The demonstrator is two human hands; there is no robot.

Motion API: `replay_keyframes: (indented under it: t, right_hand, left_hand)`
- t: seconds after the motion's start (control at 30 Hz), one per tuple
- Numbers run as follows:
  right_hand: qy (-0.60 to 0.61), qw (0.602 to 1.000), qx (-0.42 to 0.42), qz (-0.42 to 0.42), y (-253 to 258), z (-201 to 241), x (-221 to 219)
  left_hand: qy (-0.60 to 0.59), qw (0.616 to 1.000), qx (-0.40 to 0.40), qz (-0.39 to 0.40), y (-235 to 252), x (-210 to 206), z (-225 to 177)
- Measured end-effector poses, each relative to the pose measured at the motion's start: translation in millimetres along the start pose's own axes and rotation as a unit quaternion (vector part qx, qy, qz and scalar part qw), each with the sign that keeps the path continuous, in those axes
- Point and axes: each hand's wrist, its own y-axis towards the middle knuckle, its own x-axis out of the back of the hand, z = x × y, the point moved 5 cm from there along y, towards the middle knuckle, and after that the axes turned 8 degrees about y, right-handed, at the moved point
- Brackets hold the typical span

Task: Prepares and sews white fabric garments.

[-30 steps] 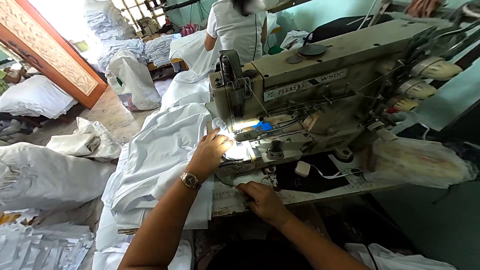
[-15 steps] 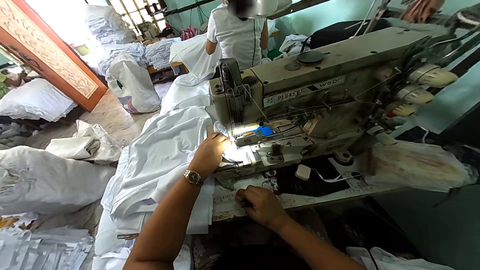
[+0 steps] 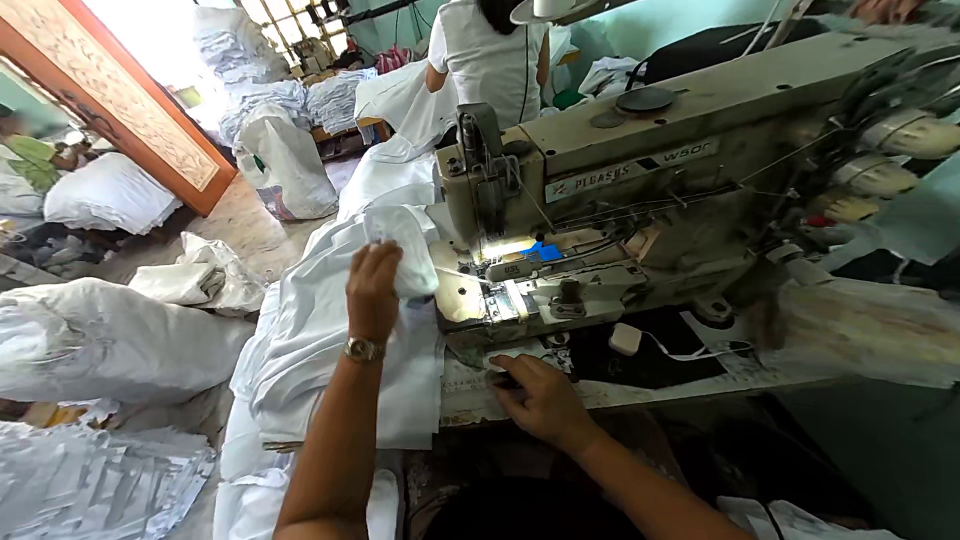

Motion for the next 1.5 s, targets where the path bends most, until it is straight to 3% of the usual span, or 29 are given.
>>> replay_keyframes:
  t: [0.2,0.73,0.8,0.93,1.33,1.5]
  right_hand:
    - [0.002,1.000,0.007,-0.001,3,2,0]
    - [0.022,0.999,-0.009,-0.033,3,0,3]
    - [0.025,0.999,-0.009,-0.039,3,0,3]
    - [0.005,0.999,-0.021,-0.033,2,1,4]
    - [0.005,0.999,-0.012,-0.036,1,0,4]
    - [0.018,0.999,-0.015,-0.036,2,0,5]
  left_hand:
    - [0.027,0.996,-0.035,-0.071,-53,36,-31]
    - [-0.009,0.995,-0.056,-0.080,-71,34,-56]
    - [-0.031,0.998,-0.043,-0.047,-70,28,-67]
    - [-0.021,0.994,-0.024,0.106,-73,-3,-87]
    - [0.003,0.994,-0.008,0.113,-79,-10,-92]
    - [0.052,0.986,-0.009,0.156,-76,-3,-100]
